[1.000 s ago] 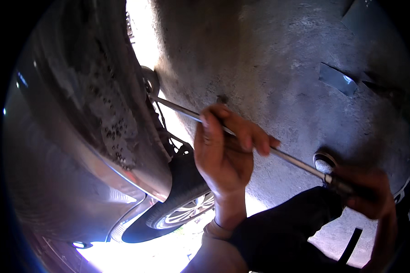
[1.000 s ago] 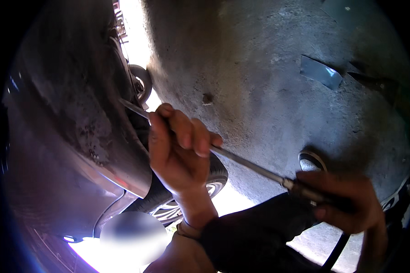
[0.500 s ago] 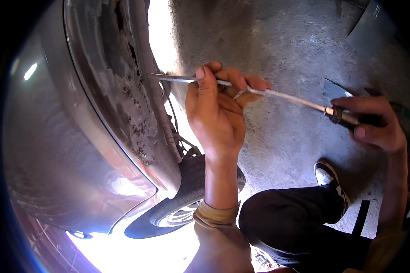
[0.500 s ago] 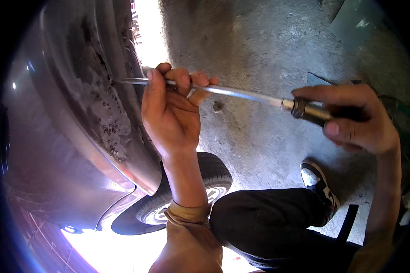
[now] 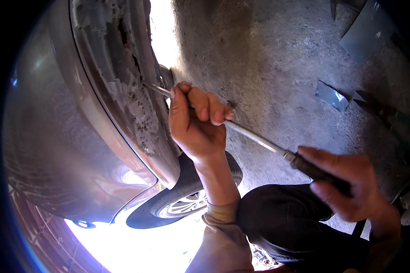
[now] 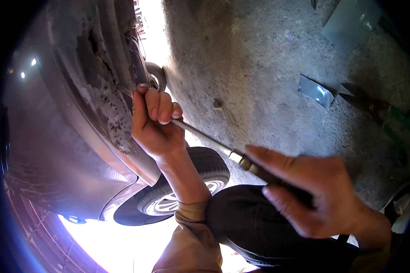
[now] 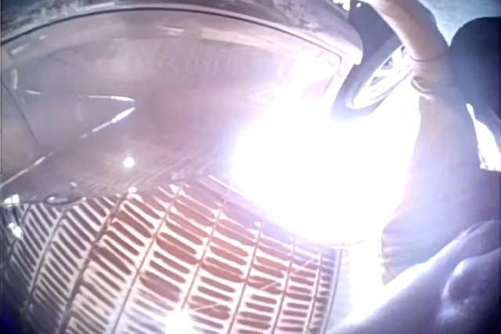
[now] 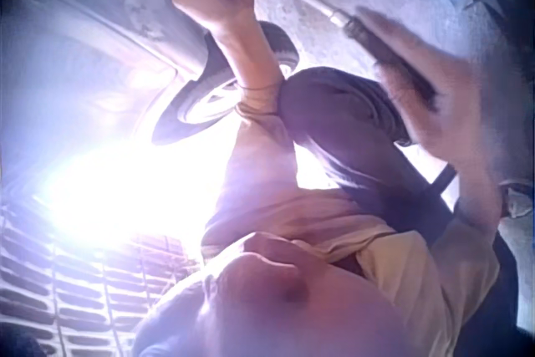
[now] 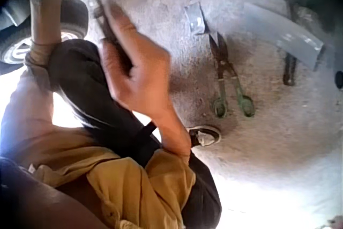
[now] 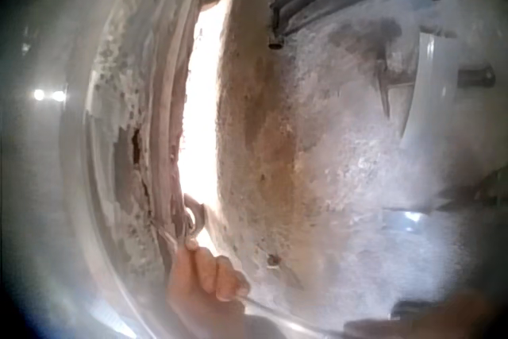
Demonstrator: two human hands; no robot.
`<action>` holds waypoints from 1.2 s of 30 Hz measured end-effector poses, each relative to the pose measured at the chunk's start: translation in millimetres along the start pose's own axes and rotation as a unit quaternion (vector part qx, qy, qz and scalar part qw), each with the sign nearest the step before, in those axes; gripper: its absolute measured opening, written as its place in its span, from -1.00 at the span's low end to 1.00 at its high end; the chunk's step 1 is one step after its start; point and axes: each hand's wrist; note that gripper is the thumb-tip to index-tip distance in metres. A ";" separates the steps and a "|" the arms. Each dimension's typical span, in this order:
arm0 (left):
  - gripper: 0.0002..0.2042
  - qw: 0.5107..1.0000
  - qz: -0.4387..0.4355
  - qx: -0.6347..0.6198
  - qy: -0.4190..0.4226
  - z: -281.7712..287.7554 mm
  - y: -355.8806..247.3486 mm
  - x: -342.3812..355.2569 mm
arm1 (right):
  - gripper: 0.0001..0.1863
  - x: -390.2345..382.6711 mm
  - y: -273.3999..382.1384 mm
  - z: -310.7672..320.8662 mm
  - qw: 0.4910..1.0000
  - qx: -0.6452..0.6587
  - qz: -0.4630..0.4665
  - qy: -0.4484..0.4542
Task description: The person is repairing a car's undercarriage by cutting and fitting a metal sheet. They use shears to cut the sheet, a screwdriver to remove fasteners, and a hammer to secure the sheet in place.
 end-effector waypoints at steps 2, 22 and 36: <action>-0.72 0.998 0.020 -0.040 0.041 -12.0 4.9 4.9 | -0.52 -15.2 19.3 -8.4 0.997 0.039 -0.044 -0.052; -0.88 0.984 -0.024 -0.160 -0.073 -46.0 -14.7 24.7 | -0.43 55.0 131.4 10.7 0.964 0.132 -0.225 -0.044; -0.91 0.958 -0.095 -0.246 -0.110 -50.1 -35.8 64.6 | -0.81 90.9 116.5 34.6 0.801 -0.464 0.356 -0.125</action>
Point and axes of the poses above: each hand's wrist, its own x-axis towards the middle knuckle, its own z-axis out of the back of the hand, y = z × x, and after that the axes turned 3 degrees about -y, right-handed
